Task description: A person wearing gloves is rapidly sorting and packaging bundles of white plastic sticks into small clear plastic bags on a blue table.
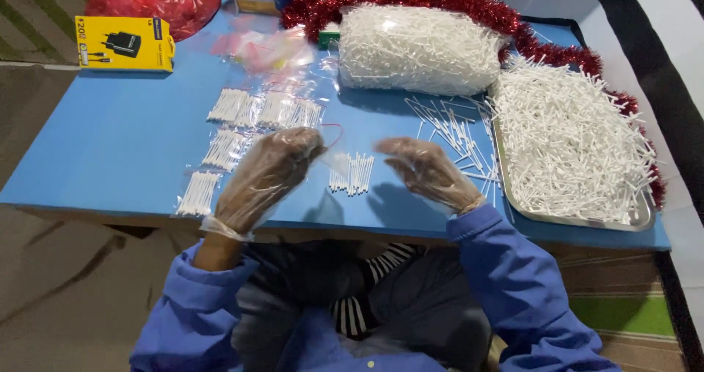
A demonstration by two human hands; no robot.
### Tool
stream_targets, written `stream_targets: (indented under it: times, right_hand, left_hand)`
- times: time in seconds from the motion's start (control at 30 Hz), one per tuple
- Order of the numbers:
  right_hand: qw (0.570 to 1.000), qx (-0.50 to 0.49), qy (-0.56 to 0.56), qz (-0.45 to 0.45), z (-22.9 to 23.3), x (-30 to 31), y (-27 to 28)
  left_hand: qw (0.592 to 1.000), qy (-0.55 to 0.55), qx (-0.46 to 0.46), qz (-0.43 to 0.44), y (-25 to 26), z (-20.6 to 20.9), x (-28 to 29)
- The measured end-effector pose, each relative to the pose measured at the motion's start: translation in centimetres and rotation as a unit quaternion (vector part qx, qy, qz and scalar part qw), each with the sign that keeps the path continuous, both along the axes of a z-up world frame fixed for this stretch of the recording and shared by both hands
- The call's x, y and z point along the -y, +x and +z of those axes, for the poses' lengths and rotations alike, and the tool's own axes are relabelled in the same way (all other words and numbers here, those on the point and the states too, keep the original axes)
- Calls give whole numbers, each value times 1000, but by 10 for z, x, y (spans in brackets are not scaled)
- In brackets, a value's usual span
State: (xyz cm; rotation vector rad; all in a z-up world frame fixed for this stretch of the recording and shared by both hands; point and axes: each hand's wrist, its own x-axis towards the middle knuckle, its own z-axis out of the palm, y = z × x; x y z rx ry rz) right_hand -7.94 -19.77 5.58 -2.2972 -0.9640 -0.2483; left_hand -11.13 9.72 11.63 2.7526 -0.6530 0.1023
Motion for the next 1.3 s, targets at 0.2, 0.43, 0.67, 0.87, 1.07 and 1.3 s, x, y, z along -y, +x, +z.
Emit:
stream_targets:
  times: [0.2,0.43,0.67,0.87,1.07,1.3]
  right_hand:
    - [968,104,-224,54,-24,-15,9]
    - [960,78,-259,75,-24,-23,23]
    - [935,152,-311,70,-11,-29,9]
    - [942,156,-279,101,8,-28,1]
    - [916,219,-319,107,-12,-30,8]
    - [934,177,-290,106,-9,-26,11]
  left_hand:
    - [1000,22,-14,0,-20,29,-2]
    - [1000,9,4,-22,-21,34,4]
    - [999,-23,19,-40,-19,34,9]
    - [997,-41,49,-50,-12,19,8]
    - [997,-51,42,-48,-15,20,8]
    - [997,-56,47,-39,-11,12,3]
